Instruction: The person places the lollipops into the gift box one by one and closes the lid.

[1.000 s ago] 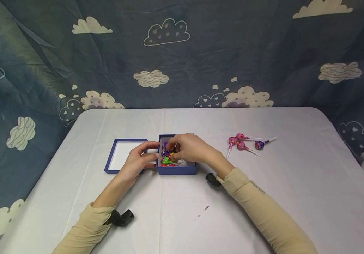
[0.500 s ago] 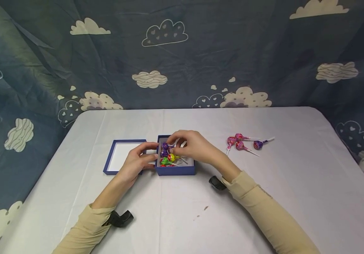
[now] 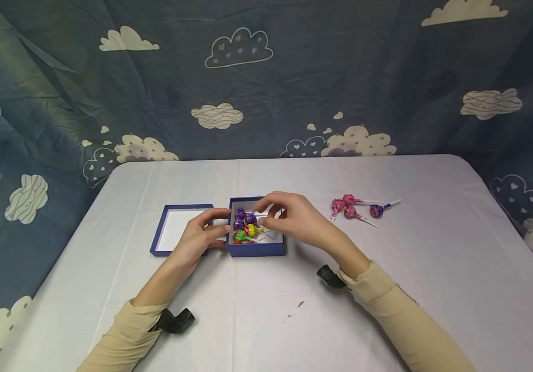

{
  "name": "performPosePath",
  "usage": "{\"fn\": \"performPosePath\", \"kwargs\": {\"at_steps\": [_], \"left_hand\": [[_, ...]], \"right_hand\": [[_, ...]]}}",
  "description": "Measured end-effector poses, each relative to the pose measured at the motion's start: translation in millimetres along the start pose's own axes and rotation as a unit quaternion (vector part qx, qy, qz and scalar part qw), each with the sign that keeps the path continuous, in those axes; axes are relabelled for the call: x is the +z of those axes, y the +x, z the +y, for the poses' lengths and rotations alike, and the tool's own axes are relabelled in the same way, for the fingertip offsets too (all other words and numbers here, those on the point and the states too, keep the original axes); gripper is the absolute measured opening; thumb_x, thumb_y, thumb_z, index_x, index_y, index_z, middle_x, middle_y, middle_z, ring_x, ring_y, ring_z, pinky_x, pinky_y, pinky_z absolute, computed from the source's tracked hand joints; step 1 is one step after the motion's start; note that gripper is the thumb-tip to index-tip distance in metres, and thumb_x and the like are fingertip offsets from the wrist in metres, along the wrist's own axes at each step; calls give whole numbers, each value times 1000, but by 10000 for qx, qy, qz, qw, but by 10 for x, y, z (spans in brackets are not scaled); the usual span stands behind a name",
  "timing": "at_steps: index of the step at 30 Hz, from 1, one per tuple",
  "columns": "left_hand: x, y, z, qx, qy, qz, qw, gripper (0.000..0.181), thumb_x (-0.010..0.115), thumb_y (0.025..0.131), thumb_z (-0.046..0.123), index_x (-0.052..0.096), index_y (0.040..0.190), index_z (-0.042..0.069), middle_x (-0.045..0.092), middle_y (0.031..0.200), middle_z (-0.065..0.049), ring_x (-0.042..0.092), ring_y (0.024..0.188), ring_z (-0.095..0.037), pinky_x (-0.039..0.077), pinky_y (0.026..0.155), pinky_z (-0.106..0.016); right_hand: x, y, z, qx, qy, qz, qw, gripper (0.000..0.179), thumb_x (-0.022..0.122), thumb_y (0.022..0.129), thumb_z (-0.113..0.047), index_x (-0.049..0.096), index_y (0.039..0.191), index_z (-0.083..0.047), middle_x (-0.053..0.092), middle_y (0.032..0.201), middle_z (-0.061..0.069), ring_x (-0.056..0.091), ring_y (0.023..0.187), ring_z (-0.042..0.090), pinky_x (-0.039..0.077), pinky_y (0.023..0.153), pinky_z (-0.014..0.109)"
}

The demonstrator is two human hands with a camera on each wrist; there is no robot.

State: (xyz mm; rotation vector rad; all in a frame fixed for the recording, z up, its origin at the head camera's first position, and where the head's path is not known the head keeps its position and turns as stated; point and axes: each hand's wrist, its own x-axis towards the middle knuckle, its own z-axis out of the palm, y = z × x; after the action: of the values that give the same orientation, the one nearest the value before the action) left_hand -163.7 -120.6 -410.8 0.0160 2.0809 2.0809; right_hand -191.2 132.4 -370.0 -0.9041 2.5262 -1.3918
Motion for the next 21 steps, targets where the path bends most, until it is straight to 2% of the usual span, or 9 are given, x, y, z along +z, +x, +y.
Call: {"fn": "performPosePath", "kwargs": {"at_steps": [5,13,21], "left_hand": [[-3,-2,9,-6,58,11,10000,43,64,89,-3,59,131,2,55,130,-17,63,95,-31,59,74,-37],[1,2,-6,2,7,4,10000,42,64,89,-3,59,131,1,54,129,-16,63,94,-31,59,73,-37],[1,-1,-8,34,37,42,10000,42,64,88,-3,59,129,2,55,127,-15,63,92,-28,59,72,-37]], "right_hand": [[-78,-119,14,106,-51,123,9999,19,71,92,-23,70,110,-22,65,107,-9,61,91,12,53,77,36],[-219,-292,63,307,-403,345,9981,20,71,92,-21,70,112,-21,67,107,-3,59,93,13,51,78,34],[-385,-443,169,402,-867,552,9939,21,72,91,-26,69,111,-24,66,105,-13,60,90,9,51,77,28]]}}
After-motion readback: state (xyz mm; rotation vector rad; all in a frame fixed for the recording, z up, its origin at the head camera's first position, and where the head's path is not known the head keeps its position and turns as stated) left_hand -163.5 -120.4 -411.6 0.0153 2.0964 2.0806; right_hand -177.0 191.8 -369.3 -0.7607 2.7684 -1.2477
